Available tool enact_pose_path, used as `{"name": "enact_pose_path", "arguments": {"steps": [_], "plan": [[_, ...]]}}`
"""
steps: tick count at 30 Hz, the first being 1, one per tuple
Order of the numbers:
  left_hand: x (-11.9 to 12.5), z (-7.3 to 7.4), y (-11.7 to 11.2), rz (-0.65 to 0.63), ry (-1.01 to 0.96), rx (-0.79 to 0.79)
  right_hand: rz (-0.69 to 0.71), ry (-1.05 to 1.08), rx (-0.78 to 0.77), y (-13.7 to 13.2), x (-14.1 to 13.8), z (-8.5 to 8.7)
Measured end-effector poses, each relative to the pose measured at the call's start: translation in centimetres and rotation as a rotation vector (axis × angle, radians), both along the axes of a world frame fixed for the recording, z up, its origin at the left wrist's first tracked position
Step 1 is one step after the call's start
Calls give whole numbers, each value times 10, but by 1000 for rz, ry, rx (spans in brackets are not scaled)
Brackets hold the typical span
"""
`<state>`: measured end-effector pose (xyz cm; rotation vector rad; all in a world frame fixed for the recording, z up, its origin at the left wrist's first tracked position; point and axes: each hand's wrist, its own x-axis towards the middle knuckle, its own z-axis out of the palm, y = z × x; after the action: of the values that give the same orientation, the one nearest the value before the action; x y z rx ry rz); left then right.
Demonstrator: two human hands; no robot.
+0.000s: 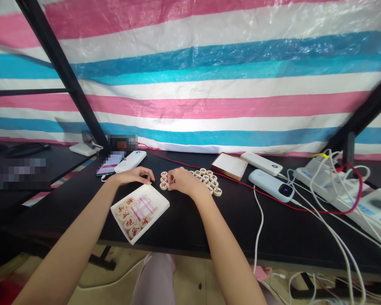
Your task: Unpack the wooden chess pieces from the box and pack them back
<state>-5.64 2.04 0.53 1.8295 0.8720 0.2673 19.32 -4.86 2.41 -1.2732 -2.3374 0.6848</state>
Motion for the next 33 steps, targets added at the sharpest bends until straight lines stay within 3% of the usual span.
{"name": "enact_pose_path", "arguments": {"steps": [8,13,19,24,30,33], "plan": [[1,1,-1,12,-5,-9,-23,-141,143,0,-5,-7],[1,1,-1,14,-8,-13,-15,-44,147,1,-6,-6],[3,4,-2,-19,-17,9,214,143,119,-11,-24,-2],[2,1,0,-16,-19,14,430,-2,140,-26,-47,-10],[1,1,1,-22,-16,16,393,-12,216,-36,-57,-11],[1,1,1,-22,-11,22,496,35,165,-42,-60,-4]]}}
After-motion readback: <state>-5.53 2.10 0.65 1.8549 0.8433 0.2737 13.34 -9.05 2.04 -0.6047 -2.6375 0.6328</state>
